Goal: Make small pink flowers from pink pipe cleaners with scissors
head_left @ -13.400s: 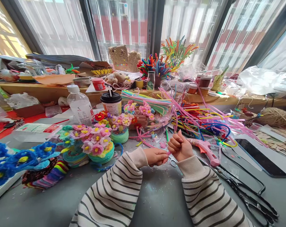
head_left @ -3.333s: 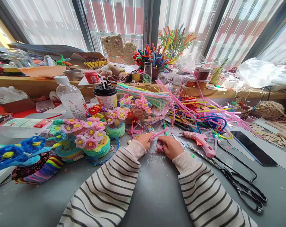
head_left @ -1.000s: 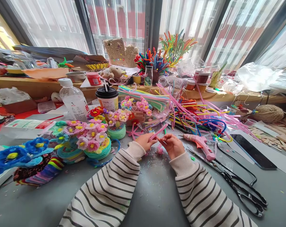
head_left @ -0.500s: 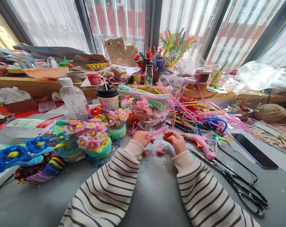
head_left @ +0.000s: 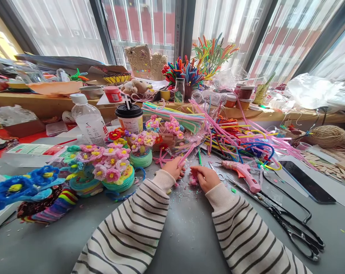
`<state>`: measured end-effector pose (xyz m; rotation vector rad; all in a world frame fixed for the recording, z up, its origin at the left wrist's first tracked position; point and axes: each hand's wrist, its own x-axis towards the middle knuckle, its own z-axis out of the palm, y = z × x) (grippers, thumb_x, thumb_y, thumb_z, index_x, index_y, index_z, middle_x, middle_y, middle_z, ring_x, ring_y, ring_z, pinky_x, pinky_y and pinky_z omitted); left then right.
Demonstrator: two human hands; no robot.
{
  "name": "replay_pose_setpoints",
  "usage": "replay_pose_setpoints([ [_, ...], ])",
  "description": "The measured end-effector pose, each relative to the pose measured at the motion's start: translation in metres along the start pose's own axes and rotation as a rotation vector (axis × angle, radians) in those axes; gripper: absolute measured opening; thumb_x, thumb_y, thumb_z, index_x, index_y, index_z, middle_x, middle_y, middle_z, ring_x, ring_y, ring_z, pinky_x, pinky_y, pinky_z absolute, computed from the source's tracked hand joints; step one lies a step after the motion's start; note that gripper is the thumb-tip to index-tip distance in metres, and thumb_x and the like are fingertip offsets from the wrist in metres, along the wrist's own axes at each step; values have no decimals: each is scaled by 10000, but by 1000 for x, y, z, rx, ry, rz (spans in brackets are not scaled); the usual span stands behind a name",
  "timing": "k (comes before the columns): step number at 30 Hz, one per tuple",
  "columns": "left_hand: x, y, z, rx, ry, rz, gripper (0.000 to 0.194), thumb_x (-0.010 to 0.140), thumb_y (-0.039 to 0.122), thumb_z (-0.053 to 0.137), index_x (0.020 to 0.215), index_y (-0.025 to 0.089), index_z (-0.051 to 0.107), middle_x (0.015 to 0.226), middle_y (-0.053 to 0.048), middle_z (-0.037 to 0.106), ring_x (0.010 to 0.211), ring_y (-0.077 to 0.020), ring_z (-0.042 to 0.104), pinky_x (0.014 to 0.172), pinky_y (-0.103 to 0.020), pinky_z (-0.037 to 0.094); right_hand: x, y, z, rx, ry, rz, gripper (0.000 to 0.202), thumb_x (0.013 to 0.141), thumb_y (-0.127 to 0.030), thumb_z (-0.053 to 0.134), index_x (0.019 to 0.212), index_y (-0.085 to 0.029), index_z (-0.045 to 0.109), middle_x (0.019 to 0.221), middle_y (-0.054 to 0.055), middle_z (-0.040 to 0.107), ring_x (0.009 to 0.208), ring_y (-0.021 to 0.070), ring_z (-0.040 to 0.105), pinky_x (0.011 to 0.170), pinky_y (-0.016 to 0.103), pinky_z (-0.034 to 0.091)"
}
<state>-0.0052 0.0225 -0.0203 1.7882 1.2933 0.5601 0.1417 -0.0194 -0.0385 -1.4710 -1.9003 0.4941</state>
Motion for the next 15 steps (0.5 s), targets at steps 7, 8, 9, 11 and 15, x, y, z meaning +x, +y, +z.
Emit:
replay_pose_setpoints([
  [7,-7,6,5,-54,-167,-4,320,713,295,393,983,138,462,771,-55,555,588,-111,546,394,-176,432,-17,-4,-8,-77,56,4,201,635,-260,549,798,-153,599,712,38,590,525,122,519,545,264,440],
  [8,-8,7,6,-71,-169,-16,315,715,301,389,970,133,464,742,-48,552,559,-104,541,383,-173,428,-16,-5,-6,-96,35,6,169,634,-244,555,764,-146,601,687,35,576,495,110,505,536,258,435],
  [9,-9,8,6,-94,-178,-32,300,718,302,387,949,130,469,703,-38,549,540,-98,537,386,-172,430,-15,-6,-4,-109,16,11,127,642,-211,549,734,-140,600,668,33,562,484,103,498,532,249,432],
  [11,-9,8,7,-133,-192,-57,264,721,296,387,907,129,473,621,-14,537,497,-88,528,398,-176,436,-12,-8,0,-123,-3,19,86,649,-137,528,706,-134,592,657,31,545,507,103,505,542,238,430],
  [15,-5,6,2,-149,-90,-101,249,748,268,346,958,155,419,601,4,511,461,-77,518,389,-177,431,-10,-11,-2,-91,19,-1,143,656,-82,499,763,-141,575,725,36,546,616,115,527,602,231,433],
])
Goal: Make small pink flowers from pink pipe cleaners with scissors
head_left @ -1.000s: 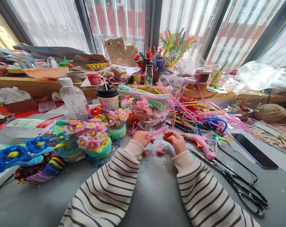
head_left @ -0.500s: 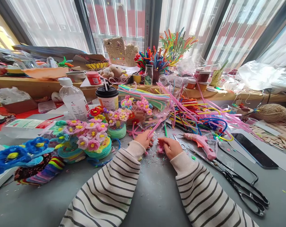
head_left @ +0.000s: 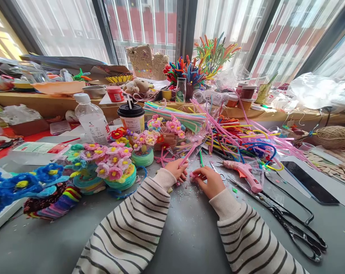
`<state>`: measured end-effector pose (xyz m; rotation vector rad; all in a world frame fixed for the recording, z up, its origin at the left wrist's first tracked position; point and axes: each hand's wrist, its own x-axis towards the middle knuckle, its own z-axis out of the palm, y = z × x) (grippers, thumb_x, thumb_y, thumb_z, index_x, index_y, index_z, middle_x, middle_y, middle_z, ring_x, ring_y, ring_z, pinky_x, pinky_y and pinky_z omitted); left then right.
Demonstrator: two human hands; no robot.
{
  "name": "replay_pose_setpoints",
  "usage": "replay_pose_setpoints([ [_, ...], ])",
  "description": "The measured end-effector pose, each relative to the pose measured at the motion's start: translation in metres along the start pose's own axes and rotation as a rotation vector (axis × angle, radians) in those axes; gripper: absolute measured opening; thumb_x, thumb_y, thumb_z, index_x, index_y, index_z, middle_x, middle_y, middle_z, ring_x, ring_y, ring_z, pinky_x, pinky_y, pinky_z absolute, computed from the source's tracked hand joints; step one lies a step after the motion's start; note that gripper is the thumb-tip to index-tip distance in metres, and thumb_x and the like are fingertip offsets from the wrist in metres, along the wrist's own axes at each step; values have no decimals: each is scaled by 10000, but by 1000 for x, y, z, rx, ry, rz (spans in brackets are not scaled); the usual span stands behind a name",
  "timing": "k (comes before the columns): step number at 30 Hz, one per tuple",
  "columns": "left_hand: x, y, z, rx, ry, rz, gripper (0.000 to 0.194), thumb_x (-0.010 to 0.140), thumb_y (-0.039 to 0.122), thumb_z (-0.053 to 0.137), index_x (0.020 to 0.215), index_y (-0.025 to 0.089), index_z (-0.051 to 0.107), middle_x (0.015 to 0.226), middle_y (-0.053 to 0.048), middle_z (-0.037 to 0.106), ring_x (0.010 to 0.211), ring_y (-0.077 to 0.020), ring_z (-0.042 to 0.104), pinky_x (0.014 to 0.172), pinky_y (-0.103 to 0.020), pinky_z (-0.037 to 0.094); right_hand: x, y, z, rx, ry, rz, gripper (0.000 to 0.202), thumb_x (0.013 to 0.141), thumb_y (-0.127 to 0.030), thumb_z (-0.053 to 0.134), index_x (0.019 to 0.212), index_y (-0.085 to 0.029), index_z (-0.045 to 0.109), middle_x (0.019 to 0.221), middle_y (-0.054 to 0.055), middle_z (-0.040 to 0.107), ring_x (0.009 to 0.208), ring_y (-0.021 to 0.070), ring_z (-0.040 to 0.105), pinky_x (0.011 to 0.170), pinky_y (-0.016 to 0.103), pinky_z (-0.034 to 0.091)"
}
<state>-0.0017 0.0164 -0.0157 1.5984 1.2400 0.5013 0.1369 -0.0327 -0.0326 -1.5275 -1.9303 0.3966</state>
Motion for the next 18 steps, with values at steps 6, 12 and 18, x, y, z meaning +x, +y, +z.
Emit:
replay_pose_setpoints([
  [6,4,1,-14,225,257,-8,217,762,283,317,916,174,424,673,-19,548,473,-88,528,414,-186,420,3,1,-6,-65,-2,122,320,675,-321,533,915,-109,538,824,82,549,648,145,538,613,258,430],
  [12,2,3,-30,473,469,-64,208,751,259,354,928,180,431,735,-60,594,627,-153,569,580,-242,411,13,-4,-2,-243,-116,56,126,699,-208,512,733,-152,620,723,55,561,628,146,529,592,240,401],
  [18,3,4,-25,727,288,51,280,705,133,346,951,184,472,806,-74,591,770,-186,548,663,-263,388,14,-7,2,-257,-106,-36,171,662,-75,481,716,-167,614,722,37,567,611,133,521,595,231,401],
])
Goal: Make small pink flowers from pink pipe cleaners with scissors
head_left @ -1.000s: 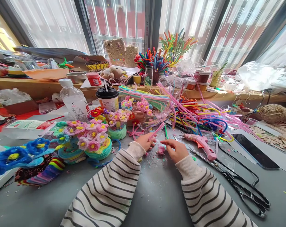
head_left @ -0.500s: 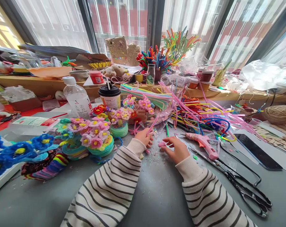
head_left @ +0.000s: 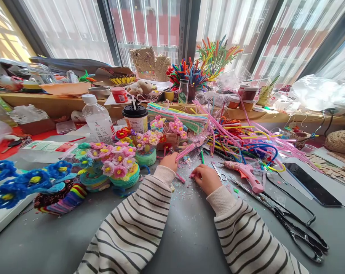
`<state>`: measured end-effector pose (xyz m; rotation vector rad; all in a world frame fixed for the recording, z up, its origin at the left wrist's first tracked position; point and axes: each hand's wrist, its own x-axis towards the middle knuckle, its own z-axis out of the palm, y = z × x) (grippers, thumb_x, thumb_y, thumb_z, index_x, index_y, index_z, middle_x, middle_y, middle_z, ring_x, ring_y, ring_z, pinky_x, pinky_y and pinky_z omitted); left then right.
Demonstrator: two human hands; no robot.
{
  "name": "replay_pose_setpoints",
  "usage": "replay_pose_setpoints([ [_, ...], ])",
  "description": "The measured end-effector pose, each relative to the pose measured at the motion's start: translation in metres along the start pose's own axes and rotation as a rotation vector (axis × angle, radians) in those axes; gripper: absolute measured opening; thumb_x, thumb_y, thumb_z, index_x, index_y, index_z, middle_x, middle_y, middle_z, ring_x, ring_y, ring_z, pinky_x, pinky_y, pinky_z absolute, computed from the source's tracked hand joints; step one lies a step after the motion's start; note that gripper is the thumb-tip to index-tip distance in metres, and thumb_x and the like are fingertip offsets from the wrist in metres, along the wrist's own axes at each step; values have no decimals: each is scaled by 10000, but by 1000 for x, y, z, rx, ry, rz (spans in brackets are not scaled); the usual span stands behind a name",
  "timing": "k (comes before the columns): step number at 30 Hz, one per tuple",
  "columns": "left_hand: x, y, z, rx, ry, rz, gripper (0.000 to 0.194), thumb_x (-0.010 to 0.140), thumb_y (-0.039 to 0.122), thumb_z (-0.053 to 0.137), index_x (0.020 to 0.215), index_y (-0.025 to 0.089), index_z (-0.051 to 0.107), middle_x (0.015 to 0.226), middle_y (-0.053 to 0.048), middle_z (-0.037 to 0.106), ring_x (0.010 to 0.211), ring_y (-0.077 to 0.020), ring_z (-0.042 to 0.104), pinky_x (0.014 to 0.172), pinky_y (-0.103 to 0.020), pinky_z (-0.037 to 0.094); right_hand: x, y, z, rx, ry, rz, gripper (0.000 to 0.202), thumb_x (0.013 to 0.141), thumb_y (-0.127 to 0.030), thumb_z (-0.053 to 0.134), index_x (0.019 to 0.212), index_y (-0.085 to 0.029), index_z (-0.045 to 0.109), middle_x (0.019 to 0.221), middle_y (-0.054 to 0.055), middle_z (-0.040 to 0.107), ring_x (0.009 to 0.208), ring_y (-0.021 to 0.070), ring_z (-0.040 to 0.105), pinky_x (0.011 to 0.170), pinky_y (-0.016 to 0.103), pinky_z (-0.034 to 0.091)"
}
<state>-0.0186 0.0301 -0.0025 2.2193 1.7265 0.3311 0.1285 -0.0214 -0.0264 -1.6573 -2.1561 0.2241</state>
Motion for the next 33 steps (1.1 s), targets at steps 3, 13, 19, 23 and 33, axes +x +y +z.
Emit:
replay_pose_setpoints([
  [3,1,2,4,13,-64,101,351,669,92,366,988,196,468,879,-74,585,807,-190,538,680,-262,385,-1,3,1,38,28,-7,170,644,-60,490,722,-147,614,793,56,560,641,131,527,634,234,412],
  [13,2,1,9,-73,-91,194,270,653,64,355,839,163,524,777,-47,605,703,-138,553,658,-230,411,-5,12,1,94,24,33,133,633,-82,525,717,-132,615,824,67,546,652,132,533,652,249,437],
  [19,-1,4,21,-333,-175,283,201,722,166,324,809,165,505,682,-18,611,579,-101,563,549,-196,443,-2,12,5,124,58,2,176,651,-49,483,723,-157,601,785,47,533,664,129,528,637,247,447],
  [23,-2,5,23,-475,-177,231,235,749,265,300,839,157,488,727,-39,603,558,-108,571,476,-195,446,-2,13,6,217,115,-54,180,674,-55,466,774,-163,570,775,33,531,673,123,530,643,249,454],
  [33,-5,4,23,-356,-164,185,187,718,229,364,727,156,537,570,-4,594,464,-93,537,449,-182,432,-6,14,-1,96,25,39,92,636,-120,557,725,-131,579,694,34,529,573,125,517,578,256,438],
])
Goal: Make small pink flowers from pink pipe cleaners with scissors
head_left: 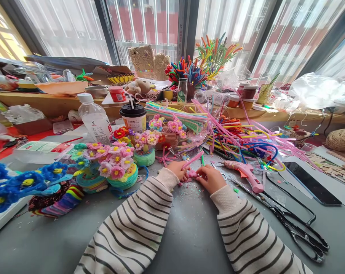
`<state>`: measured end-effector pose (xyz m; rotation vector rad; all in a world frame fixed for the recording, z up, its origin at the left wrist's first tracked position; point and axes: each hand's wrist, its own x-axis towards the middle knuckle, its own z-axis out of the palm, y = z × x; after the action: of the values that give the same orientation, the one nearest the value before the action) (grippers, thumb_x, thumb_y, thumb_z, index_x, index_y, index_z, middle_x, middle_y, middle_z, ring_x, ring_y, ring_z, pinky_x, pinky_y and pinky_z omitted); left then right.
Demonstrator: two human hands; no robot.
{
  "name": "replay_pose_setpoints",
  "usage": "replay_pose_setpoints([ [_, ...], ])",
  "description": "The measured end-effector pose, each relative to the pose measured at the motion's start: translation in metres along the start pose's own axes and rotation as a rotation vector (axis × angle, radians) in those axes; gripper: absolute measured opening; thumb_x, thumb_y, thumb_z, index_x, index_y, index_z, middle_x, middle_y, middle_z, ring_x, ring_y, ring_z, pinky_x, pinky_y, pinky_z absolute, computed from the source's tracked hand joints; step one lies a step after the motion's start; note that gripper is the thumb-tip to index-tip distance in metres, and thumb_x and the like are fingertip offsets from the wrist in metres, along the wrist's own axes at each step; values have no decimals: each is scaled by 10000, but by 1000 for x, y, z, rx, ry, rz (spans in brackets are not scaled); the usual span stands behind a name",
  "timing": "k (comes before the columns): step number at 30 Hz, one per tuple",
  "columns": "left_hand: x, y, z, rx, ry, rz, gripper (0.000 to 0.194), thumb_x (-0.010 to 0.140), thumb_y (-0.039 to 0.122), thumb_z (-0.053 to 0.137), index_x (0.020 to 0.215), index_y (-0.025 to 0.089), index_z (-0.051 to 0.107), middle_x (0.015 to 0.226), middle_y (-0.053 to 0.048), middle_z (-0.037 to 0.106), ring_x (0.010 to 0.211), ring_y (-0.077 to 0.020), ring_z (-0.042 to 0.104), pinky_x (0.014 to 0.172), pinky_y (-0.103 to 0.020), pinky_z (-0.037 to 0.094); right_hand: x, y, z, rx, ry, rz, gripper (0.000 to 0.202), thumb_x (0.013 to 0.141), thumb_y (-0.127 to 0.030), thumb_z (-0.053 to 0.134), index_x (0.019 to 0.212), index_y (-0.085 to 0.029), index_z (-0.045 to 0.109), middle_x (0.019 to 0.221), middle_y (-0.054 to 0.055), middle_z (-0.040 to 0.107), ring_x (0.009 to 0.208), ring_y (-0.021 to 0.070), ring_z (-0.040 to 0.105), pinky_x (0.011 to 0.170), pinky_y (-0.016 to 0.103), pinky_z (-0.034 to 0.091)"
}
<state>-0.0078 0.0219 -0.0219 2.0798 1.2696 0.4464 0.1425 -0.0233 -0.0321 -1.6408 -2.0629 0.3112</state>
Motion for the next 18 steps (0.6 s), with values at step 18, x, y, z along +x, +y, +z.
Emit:
replay_pose_setpoints([
  [18,0,5,3,-242,-31,-92,220,738,252,341,803,128,511,680,-52,615,551,-120,579,499,-235,473,0,-9,5,-22,1,-27,65,640,-116,558,697,-146,569,662,28,545,593,130,517,576,238,420],
])
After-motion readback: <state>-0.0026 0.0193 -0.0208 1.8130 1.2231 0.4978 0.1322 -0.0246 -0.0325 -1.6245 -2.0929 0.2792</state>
